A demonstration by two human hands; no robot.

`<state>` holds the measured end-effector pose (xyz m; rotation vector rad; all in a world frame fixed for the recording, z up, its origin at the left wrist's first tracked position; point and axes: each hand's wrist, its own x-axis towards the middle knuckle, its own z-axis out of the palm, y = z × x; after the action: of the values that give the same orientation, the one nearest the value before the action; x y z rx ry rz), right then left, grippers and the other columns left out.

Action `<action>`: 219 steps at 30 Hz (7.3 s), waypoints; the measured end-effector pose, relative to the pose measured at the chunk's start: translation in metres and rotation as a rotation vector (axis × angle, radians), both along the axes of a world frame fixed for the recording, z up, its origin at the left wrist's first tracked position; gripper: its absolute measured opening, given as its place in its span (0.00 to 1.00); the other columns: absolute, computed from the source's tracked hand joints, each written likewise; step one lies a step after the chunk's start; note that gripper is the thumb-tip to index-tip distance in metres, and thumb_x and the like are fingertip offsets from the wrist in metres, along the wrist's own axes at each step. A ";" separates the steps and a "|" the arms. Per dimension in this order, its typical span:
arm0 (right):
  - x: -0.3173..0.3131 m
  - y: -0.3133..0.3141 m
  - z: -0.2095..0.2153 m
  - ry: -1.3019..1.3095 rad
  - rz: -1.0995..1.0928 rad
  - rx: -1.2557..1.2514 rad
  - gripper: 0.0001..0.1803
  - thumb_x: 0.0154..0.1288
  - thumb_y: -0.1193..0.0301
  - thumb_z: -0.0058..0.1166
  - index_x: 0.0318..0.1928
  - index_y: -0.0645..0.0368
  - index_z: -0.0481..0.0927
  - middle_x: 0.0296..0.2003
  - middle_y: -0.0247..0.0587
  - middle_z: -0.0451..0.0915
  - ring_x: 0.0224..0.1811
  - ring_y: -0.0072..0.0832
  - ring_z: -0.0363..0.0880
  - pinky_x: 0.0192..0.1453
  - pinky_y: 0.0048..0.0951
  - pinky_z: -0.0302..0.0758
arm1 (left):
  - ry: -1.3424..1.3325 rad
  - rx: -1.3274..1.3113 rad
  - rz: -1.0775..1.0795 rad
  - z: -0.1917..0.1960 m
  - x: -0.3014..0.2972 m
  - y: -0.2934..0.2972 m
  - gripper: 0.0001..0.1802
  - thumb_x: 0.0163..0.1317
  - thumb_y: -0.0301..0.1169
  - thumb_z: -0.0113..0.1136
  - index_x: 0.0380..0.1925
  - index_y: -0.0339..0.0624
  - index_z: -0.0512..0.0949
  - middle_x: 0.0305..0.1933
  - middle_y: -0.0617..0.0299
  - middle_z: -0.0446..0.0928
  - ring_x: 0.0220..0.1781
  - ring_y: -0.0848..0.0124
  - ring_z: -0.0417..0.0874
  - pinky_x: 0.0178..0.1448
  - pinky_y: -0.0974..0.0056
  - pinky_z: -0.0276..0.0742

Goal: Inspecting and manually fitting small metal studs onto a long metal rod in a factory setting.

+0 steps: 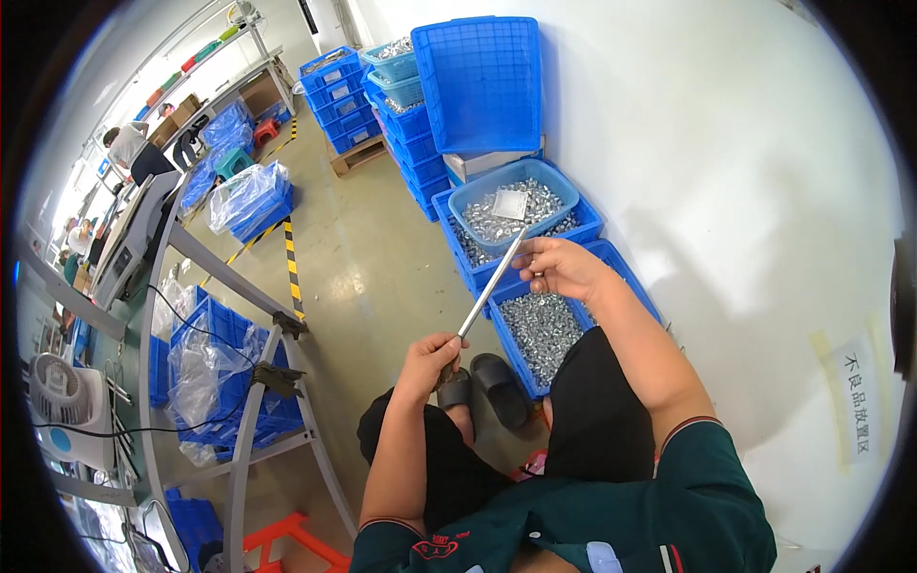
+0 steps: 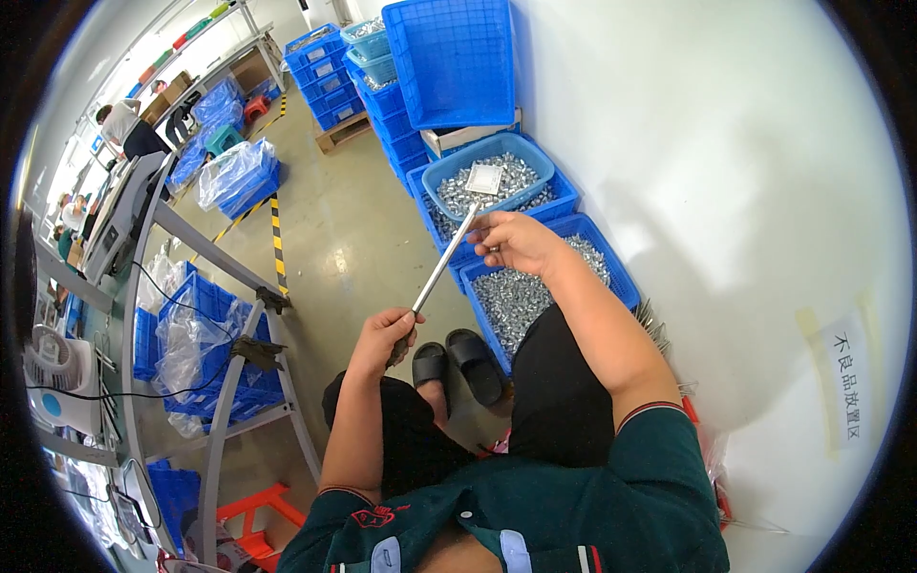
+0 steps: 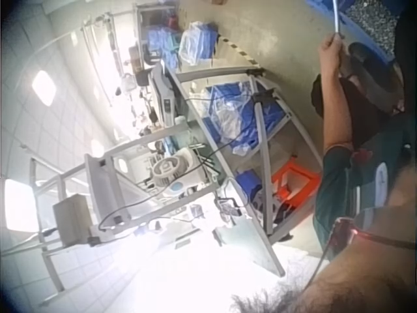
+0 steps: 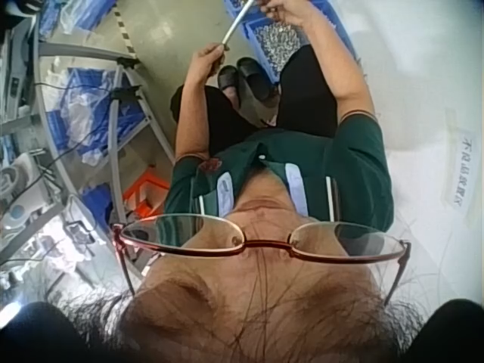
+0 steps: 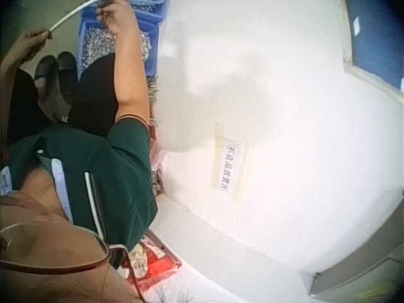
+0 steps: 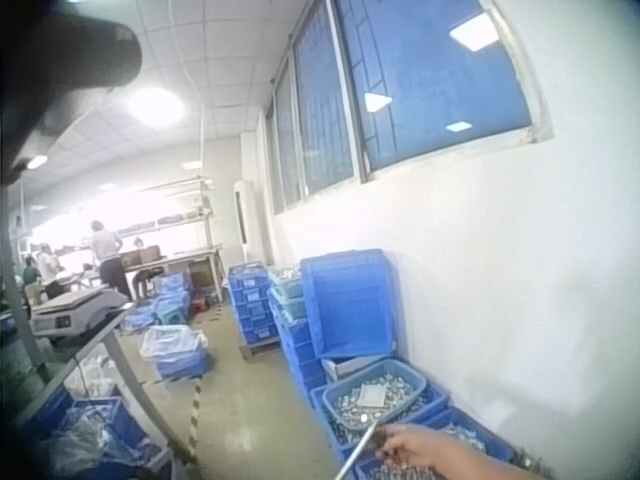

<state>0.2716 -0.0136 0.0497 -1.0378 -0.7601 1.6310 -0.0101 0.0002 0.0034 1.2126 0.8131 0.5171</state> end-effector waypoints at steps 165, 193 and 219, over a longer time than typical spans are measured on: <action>0.082 -0.063 -0.124 -1.690 0.130 0.741 0.03 0.51 0.74 0.47 0.28 0.58 0.73 0.31 0.43 0.70 0.33 0.41 0.75 0.33 0.38 0.74 | 0.287 -0.332 -0.303 -0.063 0.165 -0.025 0.10 0.61 0.35 0.50 0.29 0.38 0.72 0.18 0.63 0.69 0.12 0.75 0.64 0.13 0.69 0.57; 0.037 -0.053 -0.292 -1.624 0.019 0.140 0.12 0.52 0.70 0.55 0.36 0.61 0.73 0.39 0.47 0.71 0.48 0.41 0.70 0.49 0.40 0.70 | 0.312 -0.252 -0.007 -0.016 0.084 -0.009 0.11 0.64 0.33 0.47 0.33 0.36 0.72 0.19 0.67 0.68 0.14 0.80 0.65 0.17 0.74 0.58; 0.014 -0.026 -0.346 -1.345 0.019 -0.086 0.16 0.57 0.59 0.50 0.35 0.61 0.74 0.28 0.51 0.79 0.31 0.43 0.79 0.36 0.43 0.74 | 0.285 -0.209 -0.034 -0.016 0.068 -0.007 0.12 0.64 0.34 0.48 0.35 0.35 0.73 0.19 0.68 0.69 0.16 0.82 0.65 0.19 0.76 0.60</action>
<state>0.2851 -0.0392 -0.2959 -2.1944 -1.5263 0.7858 0.0583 -0.0063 -0.0130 1.1174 1.0582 0.2260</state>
